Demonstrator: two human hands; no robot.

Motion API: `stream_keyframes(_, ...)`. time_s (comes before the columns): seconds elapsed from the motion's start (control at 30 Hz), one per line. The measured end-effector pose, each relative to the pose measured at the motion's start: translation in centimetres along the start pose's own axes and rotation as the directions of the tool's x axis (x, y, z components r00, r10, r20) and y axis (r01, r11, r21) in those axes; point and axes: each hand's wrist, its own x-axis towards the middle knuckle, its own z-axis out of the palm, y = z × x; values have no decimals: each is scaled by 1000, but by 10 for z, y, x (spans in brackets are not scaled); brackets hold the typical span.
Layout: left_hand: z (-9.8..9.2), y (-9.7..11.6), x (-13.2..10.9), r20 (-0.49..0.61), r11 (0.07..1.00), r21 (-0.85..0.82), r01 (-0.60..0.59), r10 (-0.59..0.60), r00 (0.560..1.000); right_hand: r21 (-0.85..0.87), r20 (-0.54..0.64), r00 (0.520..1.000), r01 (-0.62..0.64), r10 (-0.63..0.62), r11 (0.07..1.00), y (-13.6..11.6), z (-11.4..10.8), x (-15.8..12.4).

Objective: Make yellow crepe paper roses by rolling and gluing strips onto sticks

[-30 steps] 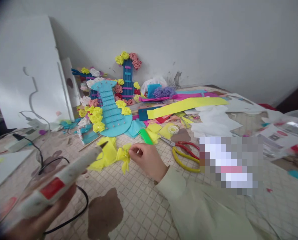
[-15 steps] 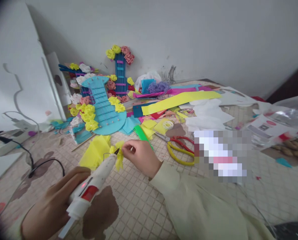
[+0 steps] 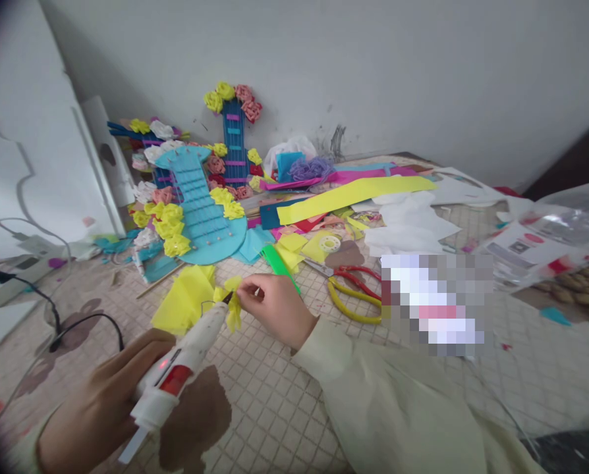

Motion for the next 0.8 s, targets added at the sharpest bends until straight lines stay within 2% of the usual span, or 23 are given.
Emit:
stream_keyframes(0.13,-1,2,2,6,1000,-8,-15,15,1000,-4,3,1000,9,-9,1000,0,0,0)
stream_keyframes(0.57,0,5,-1,7,999,-28,39,-39,999,-19,9,1000,2,-2,1000,-1,0,0)
stream_keyframes(0.8,0,1,-2,10,1000,7,7,-7,1000,-28,1,1000,0,0,1000,-1,0,0)
